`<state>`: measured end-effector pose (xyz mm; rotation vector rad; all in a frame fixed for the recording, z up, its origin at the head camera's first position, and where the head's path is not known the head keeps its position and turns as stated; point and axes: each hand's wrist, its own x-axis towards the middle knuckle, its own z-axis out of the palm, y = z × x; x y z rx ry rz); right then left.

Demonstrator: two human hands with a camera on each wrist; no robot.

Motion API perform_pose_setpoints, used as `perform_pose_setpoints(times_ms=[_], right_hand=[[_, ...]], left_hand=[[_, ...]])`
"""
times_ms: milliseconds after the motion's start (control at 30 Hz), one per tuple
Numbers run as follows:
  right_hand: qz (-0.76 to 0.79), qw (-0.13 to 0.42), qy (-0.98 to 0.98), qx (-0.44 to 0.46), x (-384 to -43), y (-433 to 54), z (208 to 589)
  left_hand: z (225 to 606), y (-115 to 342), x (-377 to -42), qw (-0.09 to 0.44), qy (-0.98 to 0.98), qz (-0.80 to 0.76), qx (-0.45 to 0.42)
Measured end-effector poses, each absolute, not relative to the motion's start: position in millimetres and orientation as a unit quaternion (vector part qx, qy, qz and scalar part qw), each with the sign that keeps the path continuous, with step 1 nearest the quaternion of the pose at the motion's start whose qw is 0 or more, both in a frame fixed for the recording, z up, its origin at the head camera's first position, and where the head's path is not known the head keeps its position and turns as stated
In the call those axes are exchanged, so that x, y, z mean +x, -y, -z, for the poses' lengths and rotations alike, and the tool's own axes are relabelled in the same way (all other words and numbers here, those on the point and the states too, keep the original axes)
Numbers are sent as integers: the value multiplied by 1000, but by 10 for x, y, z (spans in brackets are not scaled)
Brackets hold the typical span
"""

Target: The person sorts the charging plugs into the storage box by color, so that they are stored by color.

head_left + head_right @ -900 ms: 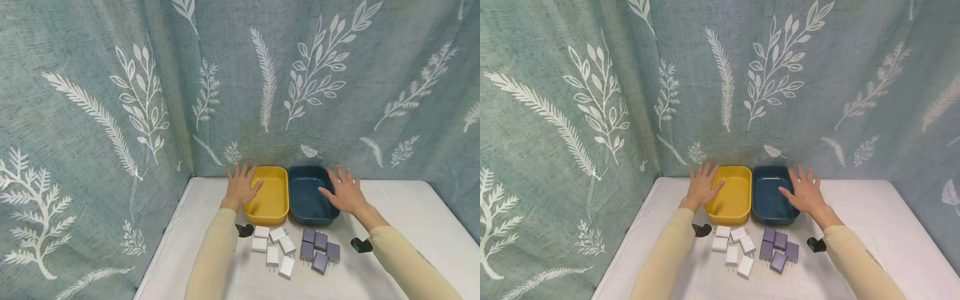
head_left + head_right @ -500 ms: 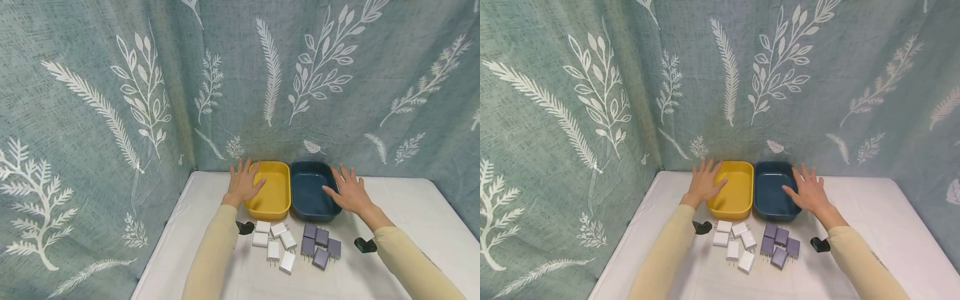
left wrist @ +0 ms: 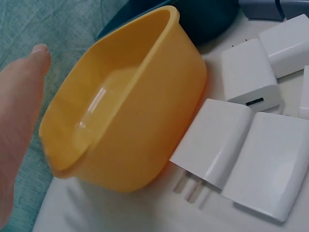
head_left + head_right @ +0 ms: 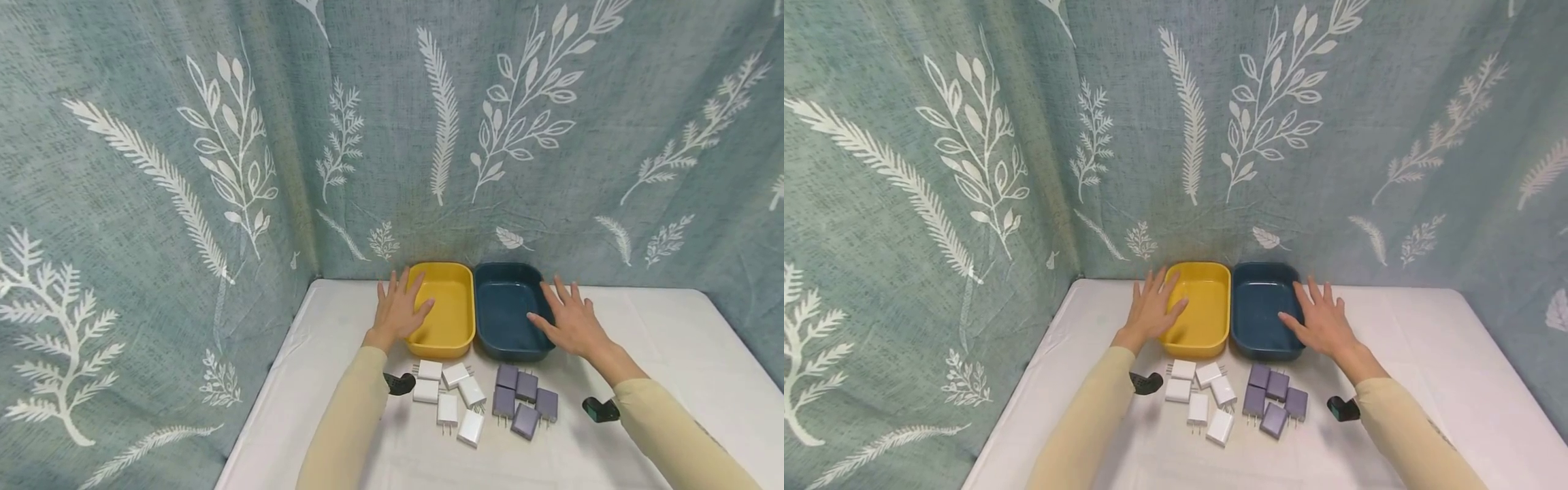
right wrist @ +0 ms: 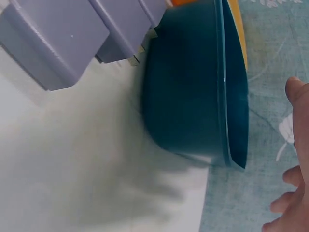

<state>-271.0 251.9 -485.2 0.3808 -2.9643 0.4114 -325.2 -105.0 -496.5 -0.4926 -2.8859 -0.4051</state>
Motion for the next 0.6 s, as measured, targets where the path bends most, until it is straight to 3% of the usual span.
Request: perform_pose_setpoints(times_ms=[600], right_hand=[[-194, 47, 969, 143, -2513, -2560, 5008]], left_hand=[[5183, 1133, -3064, 88, 953, 260, -130]])
